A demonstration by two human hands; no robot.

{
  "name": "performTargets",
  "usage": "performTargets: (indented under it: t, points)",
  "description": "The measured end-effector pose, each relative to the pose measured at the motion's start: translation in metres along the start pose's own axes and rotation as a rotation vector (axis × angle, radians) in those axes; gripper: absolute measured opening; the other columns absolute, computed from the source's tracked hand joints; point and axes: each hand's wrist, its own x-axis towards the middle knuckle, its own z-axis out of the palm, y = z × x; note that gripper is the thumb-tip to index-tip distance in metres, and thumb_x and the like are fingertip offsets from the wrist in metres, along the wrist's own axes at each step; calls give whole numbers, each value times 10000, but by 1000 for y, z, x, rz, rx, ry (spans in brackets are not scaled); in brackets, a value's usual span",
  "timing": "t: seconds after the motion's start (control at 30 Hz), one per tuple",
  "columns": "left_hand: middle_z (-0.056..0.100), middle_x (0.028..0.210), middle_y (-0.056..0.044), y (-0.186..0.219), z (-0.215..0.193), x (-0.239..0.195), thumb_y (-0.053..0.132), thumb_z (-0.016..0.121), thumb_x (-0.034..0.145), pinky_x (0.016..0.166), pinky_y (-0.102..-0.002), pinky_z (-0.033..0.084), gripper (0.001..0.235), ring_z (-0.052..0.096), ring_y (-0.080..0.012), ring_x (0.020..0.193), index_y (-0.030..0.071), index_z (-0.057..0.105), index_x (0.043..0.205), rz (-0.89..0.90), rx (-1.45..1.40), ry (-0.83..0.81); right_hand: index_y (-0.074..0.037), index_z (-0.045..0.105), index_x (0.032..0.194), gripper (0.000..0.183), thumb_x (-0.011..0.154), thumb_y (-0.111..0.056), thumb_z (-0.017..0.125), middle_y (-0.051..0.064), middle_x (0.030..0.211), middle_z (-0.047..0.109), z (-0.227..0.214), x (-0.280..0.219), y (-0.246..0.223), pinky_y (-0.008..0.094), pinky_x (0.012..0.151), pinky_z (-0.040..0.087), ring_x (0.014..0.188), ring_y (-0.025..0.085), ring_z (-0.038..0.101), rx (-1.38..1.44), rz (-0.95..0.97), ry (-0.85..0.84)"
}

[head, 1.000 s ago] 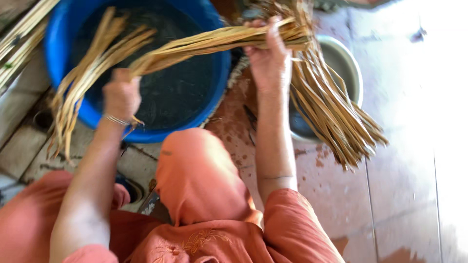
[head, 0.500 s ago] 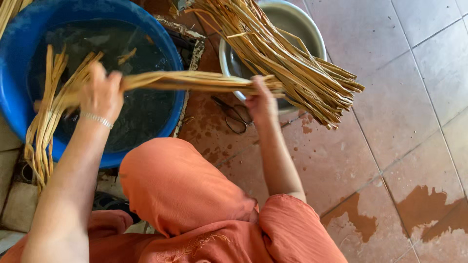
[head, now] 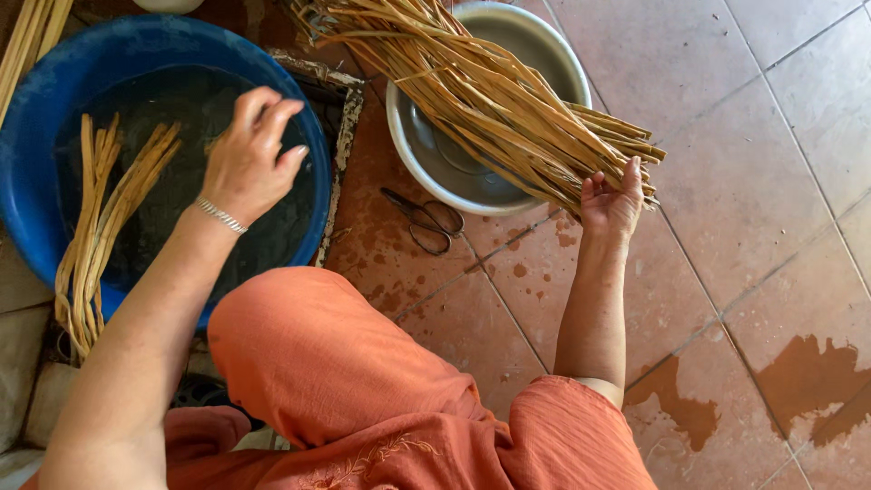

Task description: The person sits on the floor and repeatedly splits long bamboo strips by hand, separating them into thinner strands. The person dips the strips into a blue basin of water and places the processed strands into a metal bowl.

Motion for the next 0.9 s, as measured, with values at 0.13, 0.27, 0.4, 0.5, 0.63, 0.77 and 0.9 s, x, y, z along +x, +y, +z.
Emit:
performTargets:
  t: [0.13,0.27,0.4,0.5,0.63,0.77,0.9]
  points:
    - [477,1437,-178,-53,18,-64,84,764,946,808,-350,576,480,717,-230,782,78,595,1395,-275,-192,-40,-51,644,1148,484,886,-450,719,131,905,706,13,-20,-14,381,622,663,660,225,709,-15,-27,-8]
    - [469,1460,-202,-99,33,-123,99,763,988,843,-330,577,464,697,-239,849,45,582,1412,-399,-207,-25,-59,626,1153,482,902,-465,694,132,930,731,7,-20,-36,359,504,598,597,220,705,-287,-223,-25]
    - [506,1420,-203,-122,47,-169,102,767,1009,828,-326,570,467,698,-241,917,21,572,1426,-566,-258,-43,-88,593,1239,509,944,-500,638,102,1055,702,-28,6,-48,363,585,496,747,208,651,-534,-433,191]
    - [511,1443,-206,-126,56,-193,88,761,996,813,-325,563,464,704,-244,906,6,573,1412,-647,-305,-57,-134,543,1365,589,968,-570,538,85,1253,658,-62,34,-52,438,787,469,996,227,598,-723,-560,321]
    - [512,1444,-198,-132,67,-211,76,749,980,811,-322,564,493,716,-235,893,11,575,1436,-715,-387,-46,-233,329,1549,757,949,-696,304,25,1579,430,-97,46,-52,584,1065,311,1360,258,404,-808,-394,349]
    - [544,1387,-195,-141,73,-231,78,761,966,794,-323,561,497,716,-229,864,17,581,1426,-753,-398,-27,-231,222,1594,782,973,-705,212,63,1648,241,-96,62,-36,636,1162,177,1495,273,233,-799,-235,137]
    - [576,1322,-187,-163,84,-255,93,770,957,777,-318,568,488,715,-226,836,36,591,1408,-771,-401,36,-183,384,1440,545,1006,-512,347,82,1487,395,-89,63,-34,559,1085,311,1371,259,360,-982,-410,267]
